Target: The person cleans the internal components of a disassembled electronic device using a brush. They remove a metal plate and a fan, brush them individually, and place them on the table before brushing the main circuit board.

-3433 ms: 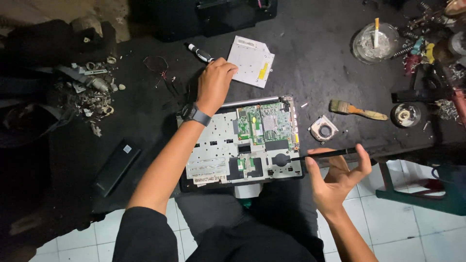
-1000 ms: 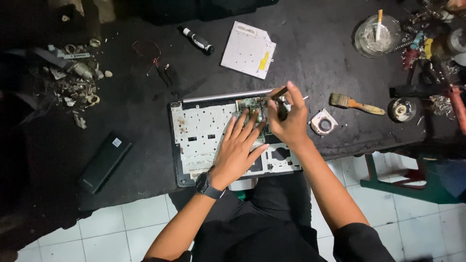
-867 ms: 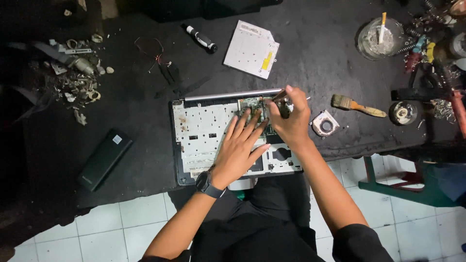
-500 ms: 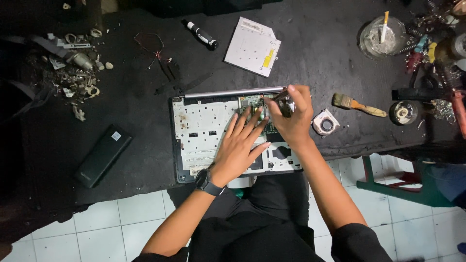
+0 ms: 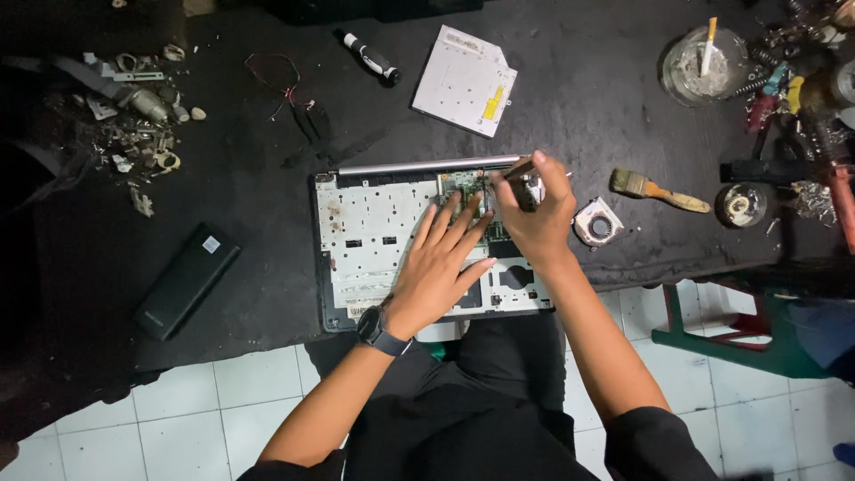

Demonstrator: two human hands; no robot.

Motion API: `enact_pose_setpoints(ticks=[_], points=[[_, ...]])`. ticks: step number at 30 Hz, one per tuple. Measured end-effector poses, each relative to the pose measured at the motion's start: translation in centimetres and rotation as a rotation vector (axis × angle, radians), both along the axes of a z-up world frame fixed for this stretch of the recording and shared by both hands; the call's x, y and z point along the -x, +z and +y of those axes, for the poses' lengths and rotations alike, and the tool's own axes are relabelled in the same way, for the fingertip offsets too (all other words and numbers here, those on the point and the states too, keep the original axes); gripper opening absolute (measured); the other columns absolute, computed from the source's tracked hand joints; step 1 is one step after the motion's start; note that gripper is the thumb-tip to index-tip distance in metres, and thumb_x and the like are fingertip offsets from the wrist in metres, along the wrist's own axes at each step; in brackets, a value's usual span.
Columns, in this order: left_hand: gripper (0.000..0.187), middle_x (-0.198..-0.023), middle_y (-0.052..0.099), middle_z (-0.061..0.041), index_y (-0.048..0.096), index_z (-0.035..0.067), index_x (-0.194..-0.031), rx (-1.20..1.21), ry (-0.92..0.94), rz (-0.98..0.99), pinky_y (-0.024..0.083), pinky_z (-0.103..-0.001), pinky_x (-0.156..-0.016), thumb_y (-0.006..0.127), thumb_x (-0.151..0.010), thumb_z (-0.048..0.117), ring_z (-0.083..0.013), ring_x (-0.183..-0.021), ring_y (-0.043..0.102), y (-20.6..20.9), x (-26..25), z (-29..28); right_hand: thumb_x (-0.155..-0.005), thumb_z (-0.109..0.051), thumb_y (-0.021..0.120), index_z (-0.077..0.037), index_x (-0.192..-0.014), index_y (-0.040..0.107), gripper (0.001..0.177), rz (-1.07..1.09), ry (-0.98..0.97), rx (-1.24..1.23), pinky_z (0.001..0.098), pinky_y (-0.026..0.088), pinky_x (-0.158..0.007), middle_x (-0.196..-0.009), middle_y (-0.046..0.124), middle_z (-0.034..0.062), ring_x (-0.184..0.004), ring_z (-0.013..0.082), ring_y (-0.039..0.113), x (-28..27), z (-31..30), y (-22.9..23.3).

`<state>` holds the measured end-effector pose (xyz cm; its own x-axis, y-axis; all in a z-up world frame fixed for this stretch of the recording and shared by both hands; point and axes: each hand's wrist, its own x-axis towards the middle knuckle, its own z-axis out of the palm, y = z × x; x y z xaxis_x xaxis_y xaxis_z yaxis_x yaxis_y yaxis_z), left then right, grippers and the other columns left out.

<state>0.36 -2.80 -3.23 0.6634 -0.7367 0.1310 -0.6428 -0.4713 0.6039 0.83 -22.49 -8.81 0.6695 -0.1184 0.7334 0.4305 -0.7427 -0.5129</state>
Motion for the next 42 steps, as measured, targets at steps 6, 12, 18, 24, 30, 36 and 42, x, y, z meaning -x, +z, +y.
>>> enact_pose_setpoints(ticks=[6,12,18,24,30,36,42], points=[[0.055,-0.16,0.04,-0.016,0.05,0.009,-0.15,-0.006,0.005,-0.014,0.008,-0.052,-0.127,0.054,-0.105,0.042,-0.0351,-0.153,0.024,-0.2,0.1,0.0,-0.086,0.009,0.083,-0.002,-0.147,0.035,0.079,-0.019,-0.007,0.009,0.0517,0.055,-0.073,-0.108,0.062,0.0211,-0.092,0.0416,0.067,0.1,-0.8,-0.3],[0.056,-0.161,0.038,-0.016,0.048,0.009,-0.15,0.005,0.004,-0.014,0.008,-0.053,-0.127,0.055,-0.105,0.041,-0.0349,-0.154,0.024,-0.3,0.1,0.0,-0.091,0.011,0.074,0.0,-0.151,0.032,0.074,-0.002,0.0,-0.034,0.0518,0.056,-0.077,-0.108,0.064,0.0199,-0.092,0.041,0.068,0.3,-0.3,-0.3],[0.056,-0.162,0.038,-0.016,0.049,0.008,-0.15,0.034,0.015,0.018,0.007,-0.051,-0.127,0.056,-0.104,0.041,-0.034,-0.154,0.024,-0.9,0.1,-0.1,-0.096,0.017,0.068,0.002,-0.155,0.015,0.081,-0.034,-0.018,-0.121,0.0483,0.06,-0.08,-0.106,0.07,0.0204,-0.095,0.0388,0.072,0.2,0.3,0.9],[0.052,-0.152,0.048,-0.019,0.054,0.005,-0.142,0.077,0.075,0.243,0.015,-0.052,-0.124,0.056,-0.103,0.04,-0.0329,-0.148,0.033,0.9,-0.9,-0.4,-0.091,0.02,0.072,0.006,-0.152,0.013,0.086,-0.111,-0.013,-0.142,0.0472,0.062,-0.076,-0.1,0.071,0.019,-0.088,0.0355,0.073,0.6,0.4,0.2],[0.036,-0.119,0.064,-0.006,0.065,0.013,-0.129,0.277,0.279,0.252,0.043,-0.046,-0.105,0.064,-0.1,0.035,-0.0239,-0.118,0.059,0.3,-3.5,-1.8,-0.098,0.015,0.064,0.002,-0.152,0.008,0.079,-0.122,0.033,-0.211,0.0487,0.061,-0.072,-0.098,0.069,0.0194,-0.088,0.0372,0.072,1.4,0.6,0.6],[0.014,-0.102,0.068,0.004,0.074,0.02,-0.107,0.211,0.228,0.179,0.041,-0.037,-0.086,0.068,-0.099,0.029,-0.0178,-0.095,0.063,1.3,-5.1,-1.8,-0.096,0.017,0.064,0.005,-0.151,0.006,0.081,-0.17,0.055,-0.211,0.0479,0.061,-0.067,-0.094,0.069,0.0214,-0.081,0.0383,0.073,1.2,0.1,0.2],[0.016,-0.101,0.072,0.002,0.075,0.021,-0.105,0.181,0.233,0.166,0.04,-0.047,-0.095,0.067,-0.099,0.034,-0.0199,-0.094,0.065,-1.2,-7.7,-1.9,-0.091,0.017,0.067,0.008,-0.149,0.01,0.082,-0.237,0.052,-0.214,0.0467,0.06,-0.063,-0.089,0.069,0.0241,-0.075,0.0371,0.072,1.0,0.1,0.1]])
